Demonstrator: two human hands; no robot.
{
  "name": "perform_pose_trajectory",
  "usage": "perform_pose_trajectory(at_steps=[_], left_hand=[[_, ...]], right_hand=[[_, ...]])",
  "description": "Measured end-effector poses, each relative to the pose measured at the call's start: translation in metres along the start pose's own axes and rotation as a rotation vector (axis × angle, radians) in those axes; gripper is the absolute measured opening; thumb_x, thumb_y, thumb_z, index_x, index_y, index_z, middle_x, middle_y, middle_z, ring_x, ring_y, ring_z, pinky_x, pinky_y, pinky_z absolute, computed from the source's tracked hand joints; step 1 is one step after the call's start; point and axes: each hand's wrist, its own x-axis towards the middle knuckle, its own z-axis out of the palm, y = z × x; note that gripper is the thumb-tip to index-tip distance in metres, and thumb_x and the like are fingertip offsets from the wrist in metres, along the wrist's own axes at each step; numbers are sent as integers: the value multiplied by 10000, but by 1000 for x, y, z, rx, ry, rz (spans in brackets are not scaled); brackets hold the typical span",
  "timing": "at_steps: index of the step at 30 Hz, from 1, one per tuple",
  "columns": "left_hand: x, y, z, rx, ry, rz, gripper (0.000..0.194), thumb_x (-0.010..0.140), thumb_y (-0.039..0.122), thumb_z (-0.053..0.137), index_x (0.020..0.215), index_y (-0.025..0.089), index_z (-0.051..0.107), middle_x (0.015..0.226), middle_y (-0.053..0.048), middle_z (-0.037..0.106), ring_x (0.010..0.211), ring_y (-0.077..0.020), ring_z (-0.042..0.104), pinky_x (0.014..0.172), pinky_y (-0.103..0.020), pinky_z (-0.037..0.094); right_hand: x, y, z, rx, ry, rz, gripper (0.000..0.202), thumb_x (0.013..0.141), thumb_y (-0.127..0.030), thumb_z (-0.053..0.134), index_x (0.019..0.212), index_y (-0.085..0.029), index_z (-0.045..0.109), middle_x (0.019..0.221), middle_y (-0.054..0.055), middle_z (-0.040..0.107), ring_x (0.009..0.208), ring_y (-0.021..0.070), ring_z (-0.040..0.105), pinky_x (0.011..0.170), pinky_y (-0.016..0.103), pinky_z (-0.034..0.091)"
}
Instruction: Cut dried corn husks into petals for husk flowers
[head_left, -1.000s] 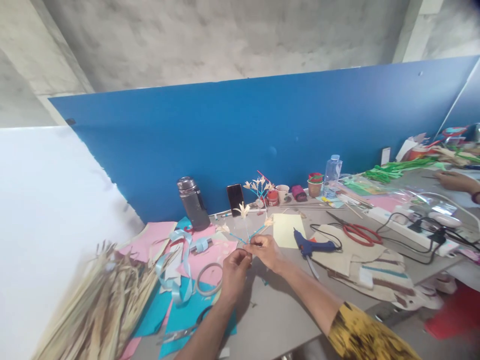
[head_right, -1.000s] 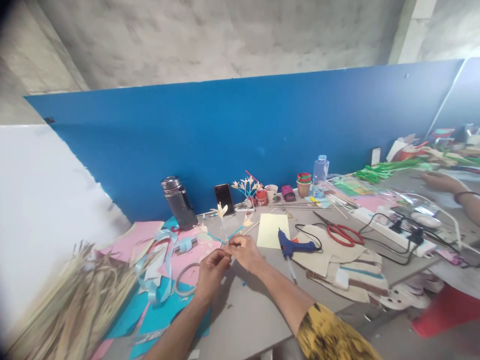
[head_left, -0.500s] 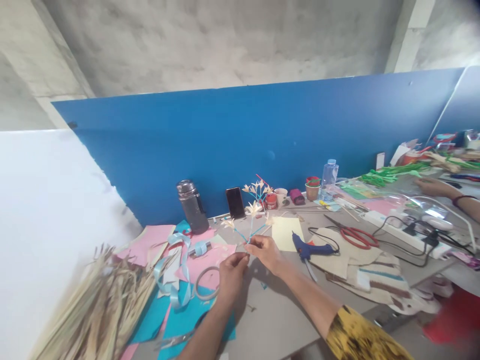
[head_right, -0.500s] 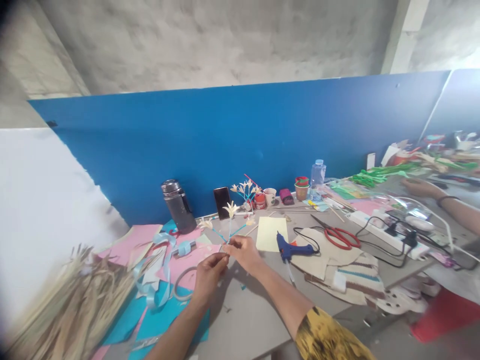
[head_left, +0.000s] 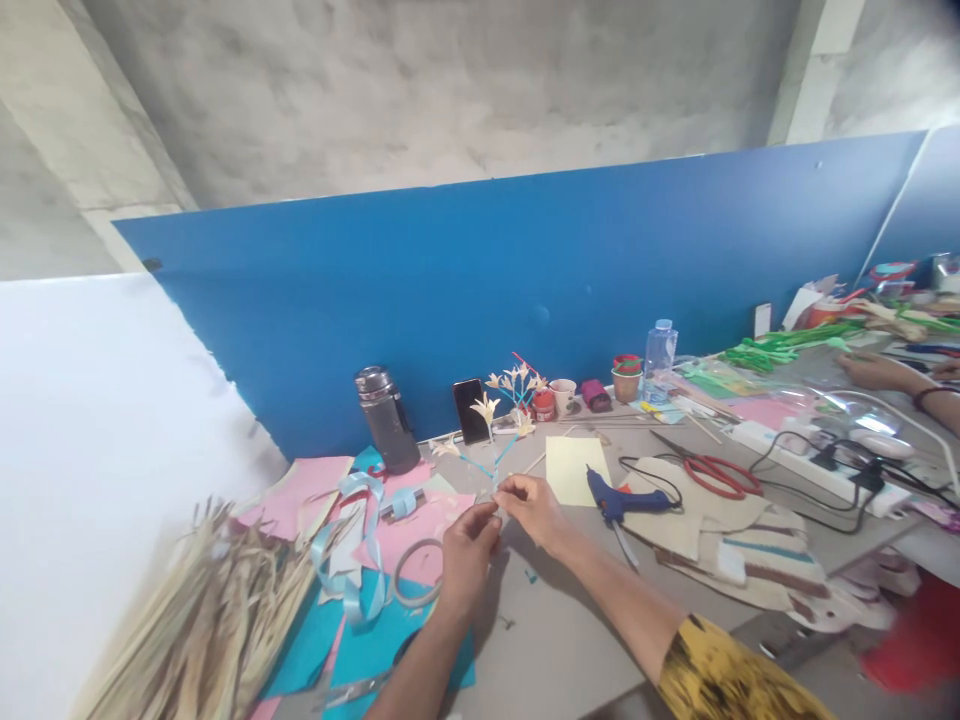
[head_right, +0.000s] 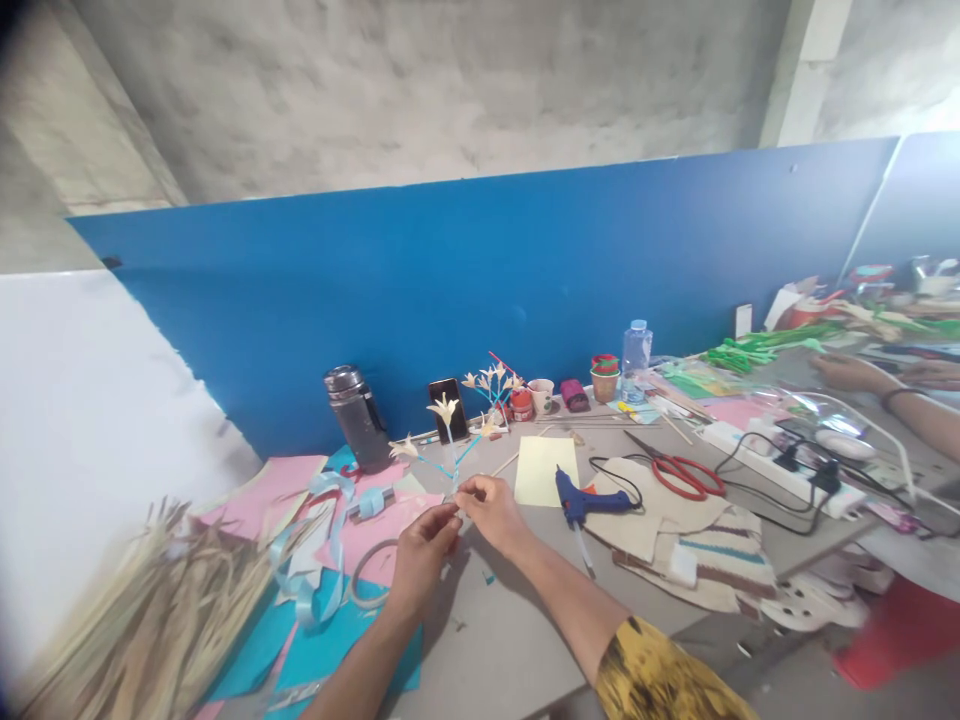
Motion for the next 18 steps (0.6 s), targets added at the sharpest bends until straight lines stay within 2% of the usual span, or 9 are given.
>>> perform_pose_trajectory(at_steps=[3, 8, 11, 15, 18], left_hand=[[1, -2, 0, 3, -6, -20, 287, 673, 340, 689, 869, 133, 718, 557, 10, 574, 482, -115, 483, 477, -236, 394], [2, -5, -1, -78, -44, -53, 236, 705, 366, 643, 810, 155, 644, 667, -13, 623, 471, -94, 508, 446, -210, 390], [0, -4, -1, -123, -82, -61, 227, 763, 394, 595, 807, 171, 590, 616, 1, 612, 453, -99, 512, 449, -208, 387], [-2, -2, 1, -134, -121, -65, 253, 781, 421, 584, 810, 170, 580, 584, -1, 617, 442, -106, 507, 454, -216, 389], [0, -4, 1, -105, -100, -49, 267, 777, 425, 596, 799, 159, 589, 583, -8, 623, 436, -104, 492, 437, -213, 371]], right_hand=[[2, -1, 0, 19, 23, 19, 161, 750, -311, 618, 724, -166, 684, 585, 3, 629, 534, 135, 524, 533, 247, 397], [3, 0, 0, 23, 26, 31, 148, 749, -297, 605, 717, -168, 669, 616, 16, 660, 513, 124, 518, 516, 237, 401], [1, -1, -2, 14, 22, 20, 137, 750, -293, 601, 733, -174, 666, 665, 18, 682, 525, 126, 530, 524, 239, 414], [0, -2, -3, -8, 17, -1, 139, 767, -293, 589, 723, -182, 660, 658, 8, 676, 516, 128, 530, 519, 244, 417], [0, 0, -3, -44, 22, -25, 139, 783, -299, 581, 740, -187, 651, 668, 7, 679, 513, 131, 532, 524, 250, 421]])
